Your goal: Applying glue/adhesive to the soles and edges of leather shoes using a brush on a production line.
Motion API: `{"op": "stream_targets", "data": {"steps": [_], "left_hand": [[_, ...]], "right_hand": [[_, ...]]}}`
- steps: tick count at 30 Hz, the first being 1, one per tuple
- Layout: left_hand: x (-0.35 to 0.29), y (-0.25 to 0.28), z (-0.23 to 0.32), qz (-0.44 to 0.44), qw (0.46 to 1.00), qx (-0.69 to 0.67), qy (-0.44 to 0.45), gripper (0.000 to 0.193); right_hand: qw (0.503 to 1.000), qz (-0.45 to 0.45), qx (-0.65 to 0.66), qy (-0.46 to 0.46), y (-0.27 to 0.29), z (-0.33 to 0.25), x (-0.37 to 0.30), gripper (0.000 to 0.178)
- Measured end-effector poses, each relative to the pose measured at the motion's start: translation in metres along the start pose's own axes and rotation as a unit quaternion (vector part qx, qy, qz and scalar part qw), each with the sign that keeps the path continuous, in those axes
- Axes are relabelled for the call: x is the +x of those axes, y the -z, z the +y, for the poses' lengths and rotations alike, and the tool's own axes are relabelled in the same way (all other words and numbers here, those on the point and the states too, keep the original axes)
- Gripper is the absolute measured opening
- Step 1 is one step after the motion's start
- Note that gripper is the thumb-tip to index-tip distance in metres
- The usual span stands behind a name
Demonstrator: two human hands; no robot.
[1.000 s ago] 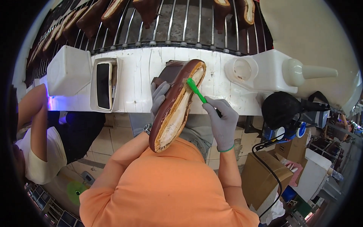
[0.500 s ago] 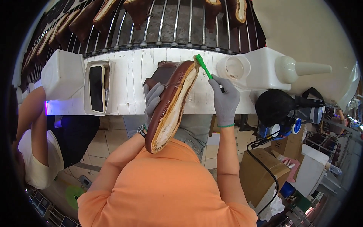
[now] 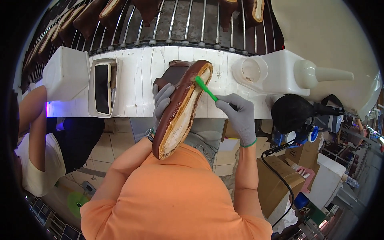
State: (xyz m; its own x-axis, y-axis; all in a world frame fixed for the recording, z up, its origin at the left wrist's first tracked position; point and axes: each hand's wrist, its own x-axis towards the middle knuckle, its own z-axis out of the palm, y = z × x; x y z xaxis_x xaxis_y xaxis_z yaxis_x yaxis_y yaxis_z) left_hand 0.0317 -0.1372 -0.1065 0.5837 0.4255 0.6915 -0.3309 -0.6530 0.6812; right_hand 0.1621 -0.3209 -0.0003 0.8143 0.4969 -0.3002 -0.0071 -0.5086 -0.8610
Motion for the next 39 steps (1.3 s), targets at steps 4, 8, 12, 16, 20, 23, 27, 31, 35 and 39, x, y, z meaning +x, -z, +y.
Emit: {"op": "stream_targets", "data": {"steps": [4, 8, 12, 16, 20, 23, 27, 31, 35, 39], "left_hand": [[0.000, 0.000, 0.000, -0.005, 1.000, 0.002, 0.004, 0.045], [0.001, -0.001, -0.001, 0.007, 1.000, -0.004, -0.003, 0.046], [0.002, 0.003, -0.002, -0.015, 1.000, 0.001, 0.003, 0.045], [0.005, 0.007, -0.001, -0.029, 0.999, -0.011, 0.011, 0.046], [0.006, 0.008, 0.000, -0.025, 0.999, -0.016, 0.024, 0.052], [0.004, 0.007, 0.000, -0.026, 0.999, -0.021, 0.042, 0.058], [0.001, 0.007, 0.001, -0.015, 0.989, -0.085, 0.119, 0.069], [-0.001, 0.008, 0.006, -0.012, 0.986, -0.096, 0.137, 0.071], [0.004, 0.008, 0.005, -0.008, 0.995, -0.058, 0.077, 0.072], [0.012, 0.010, 0.002, -0.011, 0.997, -0.046, 0.055, 0.073]], "right_hand": [[0.999, -0.010, 0.031, 0.029, -0.006, -0.007, -0.010, 0.015], [0.998, -0.031, 0.006, 0.059, -0.008, -0.017, -0.023, 0.019], [0.996, -0.041, -0.007, 0.082, -0.011, -0.029, -0.034, 0.021], [0.990, -0.049, -0.026, 0.132, -0.014, -0.041, -0.044, 0.022], [0.978, -0.061, -0.083, 0.183, -0.019, -0.052, -0.055, 0.024], [0.956, -0.066, -0.130, 0.256, -0.023, -0.061, -0.062, 0.026], [0.921, -0.127, -0.163, 0.331, -0.023, -0.068, -0.074, 0.024], [0.978, -0.026, -0.032, 0.205, -0.024, -0.056, -0.070, 0.021], [0.997, 0.019, -0.007, 0.074, -0.031, -0.047, -0.068, 0.022], [0.986, -0.074, -0.021, 0.149, -0.036, -0.063, -0.086, 0.022]]}}
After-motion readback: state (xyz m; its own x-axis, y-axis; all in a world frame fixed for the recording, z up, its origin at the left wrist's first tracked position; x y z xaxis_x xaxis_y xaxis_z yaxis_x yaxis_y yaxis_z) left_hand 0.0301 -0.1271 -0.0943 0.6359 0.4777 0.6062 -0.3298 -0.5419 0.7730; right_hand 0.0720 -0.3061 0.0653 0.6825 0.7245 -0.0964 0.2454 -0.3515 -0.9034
